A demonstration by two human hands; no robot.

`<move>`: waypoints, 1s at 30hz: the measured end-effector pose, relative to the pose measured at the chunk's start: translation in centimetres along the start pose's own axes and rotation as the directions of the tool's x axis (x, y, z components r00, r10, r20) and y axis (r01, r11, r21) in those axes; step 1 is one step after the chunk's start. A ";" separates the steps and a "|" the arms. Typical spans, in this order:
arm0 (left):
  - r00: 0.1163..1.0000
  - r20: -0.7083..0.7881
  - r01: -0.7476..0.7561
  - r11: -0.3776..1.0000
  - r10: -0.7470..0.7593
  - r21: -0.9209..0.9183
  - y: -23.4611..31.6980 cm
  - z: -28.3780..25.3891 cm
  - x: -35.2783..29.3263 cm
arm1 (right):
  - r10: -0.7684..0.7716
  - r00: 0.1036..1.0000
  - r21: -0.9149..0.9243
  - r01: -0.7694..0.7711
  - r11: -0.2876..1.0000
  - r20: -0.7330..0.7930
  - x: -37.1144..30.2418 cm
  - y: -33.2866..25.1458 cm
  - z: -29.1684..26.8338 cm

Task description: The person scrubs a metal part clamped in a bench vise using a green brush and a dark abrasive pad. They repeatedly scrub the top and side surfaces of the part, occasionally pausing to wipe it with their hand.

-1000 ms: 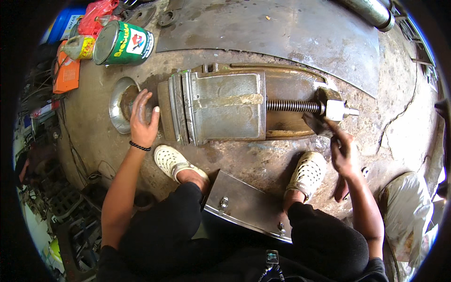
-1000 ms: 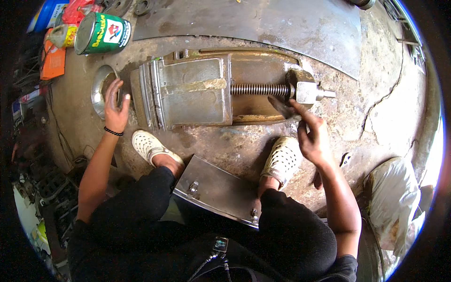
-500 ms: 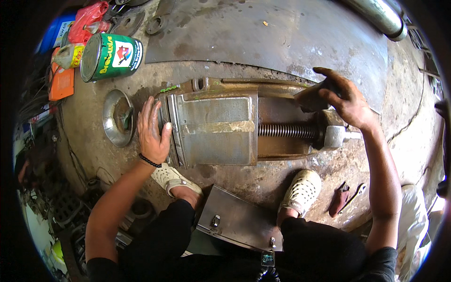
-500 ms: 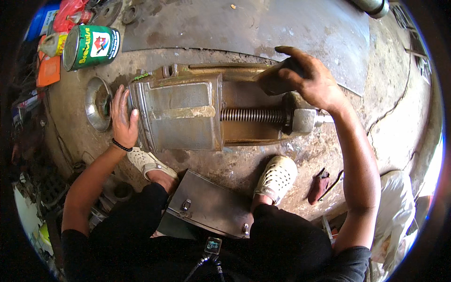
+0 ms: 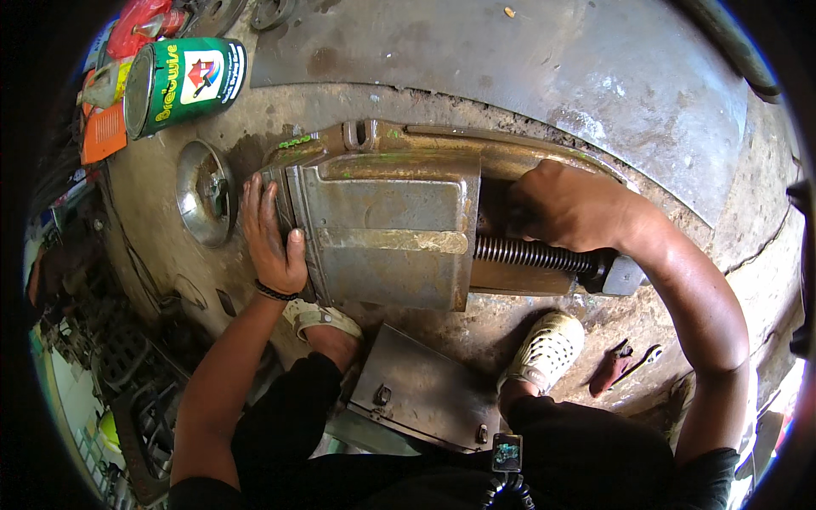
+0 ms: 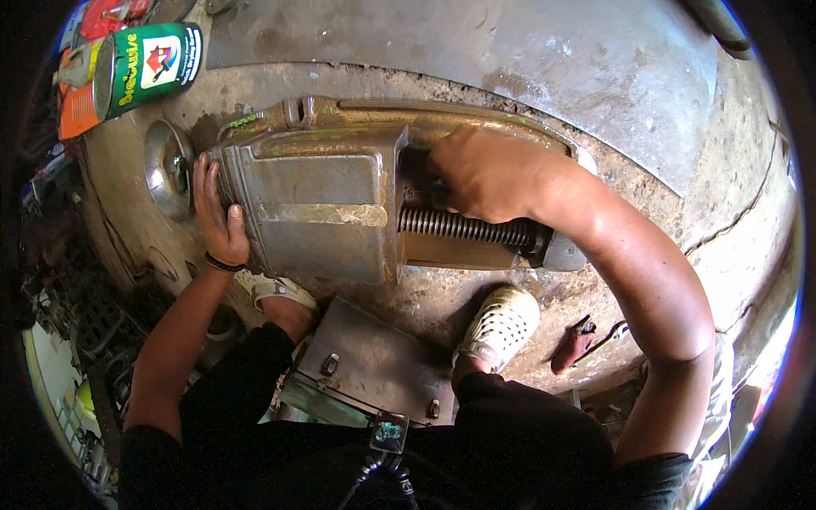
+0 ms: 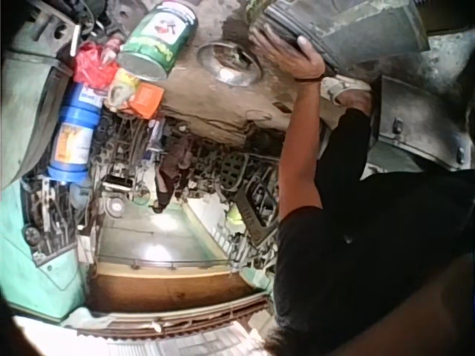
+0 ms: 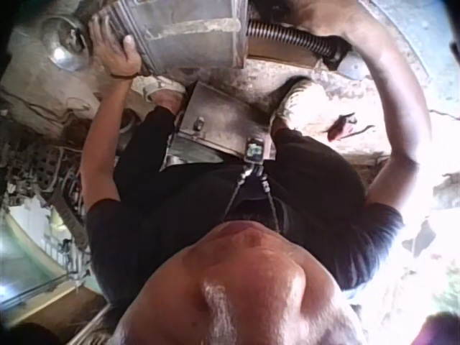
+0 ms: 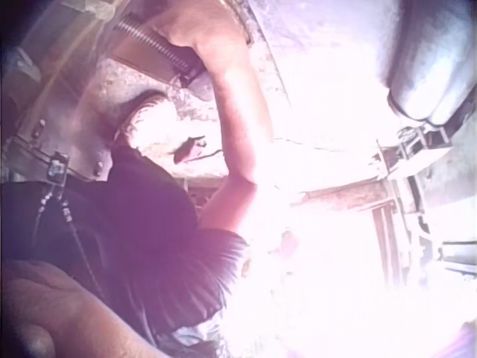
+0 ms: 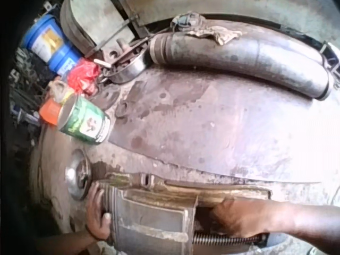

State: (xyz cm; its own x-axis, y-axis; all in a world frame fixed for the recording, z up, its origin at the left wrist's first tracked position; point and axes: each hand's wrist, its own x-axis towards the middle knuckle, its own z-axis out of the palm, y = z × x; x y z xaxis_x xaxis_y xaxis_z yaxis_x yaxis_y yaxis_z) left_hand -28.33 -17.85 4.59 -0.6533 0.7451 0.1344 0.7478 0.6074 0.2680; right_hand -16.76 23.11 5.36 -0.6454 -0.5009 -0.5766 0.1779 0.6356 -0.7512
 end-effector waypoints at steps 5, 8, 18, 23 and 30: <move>1.000 -0.014 0.012 1.000 -0.012 -0.001 -0.1 -0.1 -0.2 | -0.013 0.994 -0.069 0.006 0.998 -0.106 1.7 -0.9 2.1; 0.999 -0.024 0.030 1.000 -0.030 -0.005 -0.2 0.0 -0.4 | 0.069 0.979 -0.126 -0.095 0.987 -0.192 1.7 -1.2 3.8; 0.998 -0.056 0.020 1.000 -0.022 -0.019 -0.2 0.3 -0.2 | -0.021 0.643 -0.195 -0.201 0.960 -0.766 -2.0 -0.9 0.1; 0.998 -0.059 0.016 1.000 -0.017 -0.014 -0.3 0.3 -0.2 | 0.052 0.910 -0.076 -0.091 0.993 -0.412 -3.5 -1.3 1.7; 0.998 -0.063 0.032 0.999 -0.032 0.001 -0.2 0.3 -0.3 | 0.119 0.946 -0.227 -0.192 0.955 -0.300 -0.8 -2.1 1.1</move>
State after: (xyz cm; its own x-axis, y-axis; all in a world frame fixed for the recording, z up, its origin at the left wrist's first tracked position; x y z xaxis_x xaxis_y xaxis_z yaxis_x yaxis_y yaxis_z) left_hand -28.31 -18.11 4.21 -0.6827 0.7068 0.1853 0.7269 0.6309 0.2713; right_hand -15.79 21.55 7.00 -0.8128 -0.2219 -0.5386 0.1254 0.8363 -0.5338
